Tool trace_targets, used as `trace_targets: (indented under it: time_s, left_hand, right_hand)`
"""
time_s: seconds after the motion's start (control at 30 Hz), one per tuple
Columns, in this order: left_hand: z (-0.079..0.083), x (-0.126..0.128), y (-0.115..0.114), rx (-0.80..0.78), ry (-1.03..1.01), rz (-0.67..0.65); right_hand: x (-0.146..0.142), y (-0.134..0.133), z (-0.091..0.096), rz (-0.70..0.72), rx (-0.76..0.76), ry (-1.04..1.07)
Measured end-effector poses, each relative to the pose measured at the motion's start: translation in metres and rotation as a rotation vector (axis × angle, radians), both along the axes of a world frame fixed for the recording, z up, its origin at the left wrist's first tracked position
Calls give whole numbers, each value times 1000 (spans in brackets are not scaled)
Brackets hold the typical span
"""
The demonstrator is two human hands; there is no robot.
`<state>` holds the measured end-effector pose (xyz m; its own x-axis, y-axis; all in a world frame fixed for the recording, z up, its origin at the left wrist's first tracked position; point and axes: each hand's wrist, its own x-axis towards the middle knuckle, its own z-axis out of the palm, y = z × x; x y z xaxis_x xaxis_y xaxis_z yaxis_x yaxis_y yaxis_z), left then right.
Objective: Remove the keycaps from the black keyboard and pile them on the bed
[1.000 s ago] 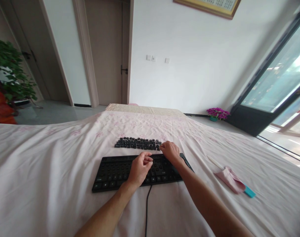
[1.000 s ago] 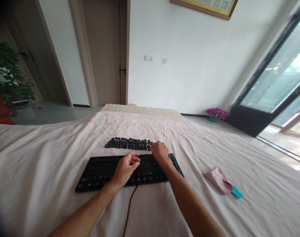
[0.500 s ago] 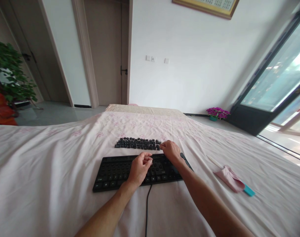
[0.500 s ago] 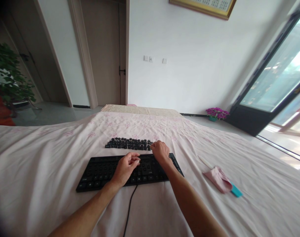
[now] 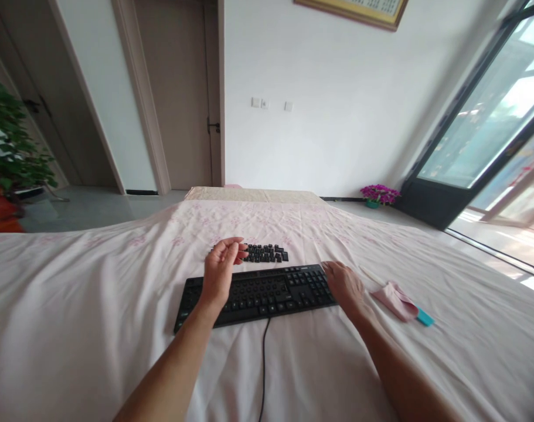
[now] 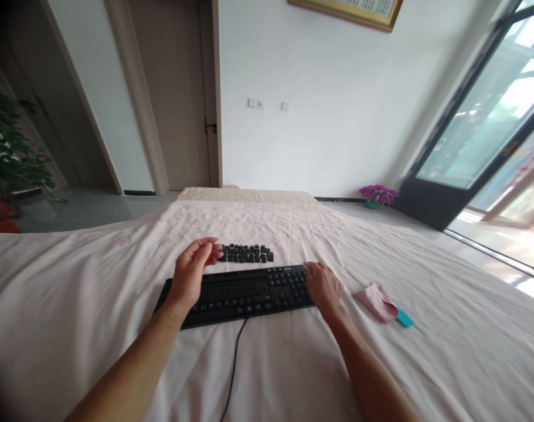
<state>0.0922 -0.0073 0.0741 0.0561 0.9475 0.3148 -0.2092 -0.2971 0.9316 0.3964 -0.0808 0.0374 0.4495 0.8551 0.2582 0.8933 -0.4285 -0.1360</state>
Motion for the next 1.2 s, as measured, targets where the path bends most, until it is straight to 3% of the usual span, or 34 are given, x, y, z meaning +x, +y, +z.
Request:
trace_targets:
  time_s: [0.1,0.23,0.33,0.43,0.63,1.0,1.2]
  left_hand:
    - [-9,-41,21,-3,237,-5]
    - [-58,-102,38,15,540,161]
    - [-97,-134,34,-1,642,207]
    - [-120,-145,20,-1,673,255]
    - [-118,-143,1,80,734,221]
    - [-114,-146,-1,36,657,180]
    - [-112,-145,-5,66,637,194]
  right_hand:
    - [14,-17,-10,-104,-59,16]
    - [16,-32,-21,-137,-93,-2]
    - [11,-36,-28,-89,-72,-14]
    - [6,-36,-33,-90,-61,-24]
    - [3,-34,-35,-101,-40,-63]
    - [13,-26,-46,-130,-59,-97]
    - [16,-30,-47,-44,-68,-117]
